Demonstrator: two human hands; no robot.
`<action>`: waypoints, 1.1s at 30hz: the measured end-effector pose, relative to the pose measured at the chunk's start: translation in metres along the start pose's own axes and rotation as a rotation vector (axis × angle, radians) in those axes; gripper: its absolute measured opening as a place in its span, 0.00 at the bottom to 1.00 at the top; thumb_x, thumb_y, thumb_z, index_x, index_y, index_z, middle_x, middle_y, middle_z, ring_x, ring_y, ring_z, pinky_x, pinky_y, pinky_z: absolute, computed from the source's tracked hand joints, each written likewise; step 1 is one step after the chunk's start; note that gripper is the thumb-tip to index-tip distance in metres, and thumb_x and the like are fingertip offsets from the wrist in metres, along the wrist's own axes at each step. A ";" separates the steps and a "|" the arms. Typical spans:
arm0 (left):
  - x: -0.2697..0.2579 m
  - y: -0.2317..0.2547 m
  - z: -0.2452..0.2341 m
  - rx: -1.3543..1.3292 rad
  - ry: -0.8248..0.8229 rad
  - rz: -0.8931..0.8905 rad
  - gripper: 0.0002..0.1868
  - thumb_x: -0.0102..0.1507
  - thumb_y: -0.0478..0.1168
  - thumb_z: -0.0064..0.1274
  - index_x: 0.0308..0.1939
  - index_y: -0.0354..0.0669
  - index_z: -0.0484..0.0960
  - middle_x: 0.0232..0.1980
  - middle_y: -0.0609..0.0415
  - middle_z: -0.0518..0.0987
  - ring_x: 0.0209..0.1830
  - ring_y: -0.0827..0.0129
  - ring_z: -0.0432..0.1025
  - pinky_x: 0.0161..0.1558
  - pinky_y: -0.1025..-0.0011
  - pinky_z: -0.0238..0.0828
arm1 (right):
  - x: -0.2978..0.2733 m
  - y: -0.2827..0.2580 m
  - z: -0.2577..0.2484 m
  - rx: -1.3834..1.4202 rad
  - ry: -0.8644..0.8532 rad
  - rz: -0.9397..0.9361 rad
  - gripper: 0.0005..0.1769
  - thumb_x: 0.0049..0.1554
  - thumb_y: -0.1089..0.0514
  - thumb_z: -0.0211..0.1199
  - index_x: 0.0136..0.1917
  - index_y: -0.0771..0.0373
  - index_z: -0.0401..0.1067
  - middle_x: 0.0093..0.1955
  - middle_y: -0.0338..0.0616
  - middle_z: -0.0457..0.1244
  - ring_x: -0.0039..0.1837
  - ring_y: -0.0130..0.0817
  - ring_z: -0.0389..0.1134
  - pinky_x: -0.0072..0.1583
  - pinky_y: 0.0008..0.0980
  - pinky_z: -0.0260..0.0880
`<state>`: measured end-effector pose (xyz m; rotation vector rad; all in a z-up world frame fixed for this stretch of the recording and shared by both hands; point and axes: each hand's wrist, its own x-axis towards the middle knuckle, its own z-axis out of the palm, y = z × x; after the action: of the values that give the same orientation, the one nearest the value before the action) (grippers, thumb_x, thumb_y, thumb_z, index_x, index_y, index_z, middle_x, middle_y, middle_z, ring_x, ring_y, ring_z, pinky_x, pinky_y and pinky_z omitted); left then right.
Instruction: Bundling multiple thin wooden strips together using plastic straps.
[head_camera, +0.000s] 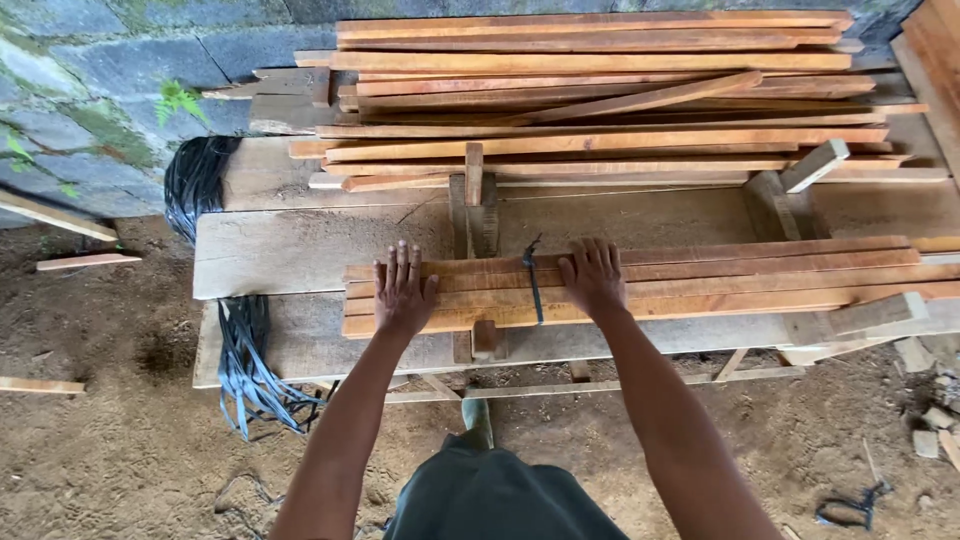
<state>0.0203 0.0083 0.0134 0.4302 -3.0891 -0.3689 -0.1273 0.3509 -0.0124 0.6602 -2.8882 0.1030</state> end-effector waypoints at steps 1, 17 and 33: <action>0.000 0.000 0.003 -0.006 -0.002 0.000 0.37 0.74 0.63 0.25 0.83 0.51 0.51 0.85 0.46 0.49 0.86 0.54 0.40 0.82 0.49 0.28 | -0.009 -0.006 -0.013 -0.006 -0.002 0.000 0.30 0.67 0.34 0.44 0.71 0.52 0.67 0.70 0.47 0.63 0.77 0.44 0.57 0.79 0.46 0.46; -0.091 0.001 0.036 0.002 0.159 0.059 0.42 0.69 0.60 0.42 0.83 0.47 0.50 0.85 0.47 0.49 0.85 0.54 0.43 0.81 0.50 0.33 | -0.097 -0.032 -0.038 0.137 -0.226 0.175 0.41 0.69 0.30 0.29 0.87 0.51 0.38 0.89 0.45 0.32 0.88 0.45 0.28 0.83 0.56 0.23; -0.098 -0.040 0.029 -0.087 -0.090 0.267 0.53 0.62 0.57 0.54 0.84 0.53 0.42 0.87 0.53 0.38 0.87 0.59 0.35 0.83 0.55 0.28 | -0.030 -0.159 -0.086 0.425 -0.307 0.288 0.32 0.61 0.21 0.43 0.63 0.34 0.75 0.65 0.33 0.68 0.69 0.43 0.67 0.68 0.51 0.66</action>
<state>0.1245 0.0039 -0.0211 -0.0022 -3.1419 -0.5261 -0.0178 0.2301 0.0708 0.3323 -3.2720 0.7304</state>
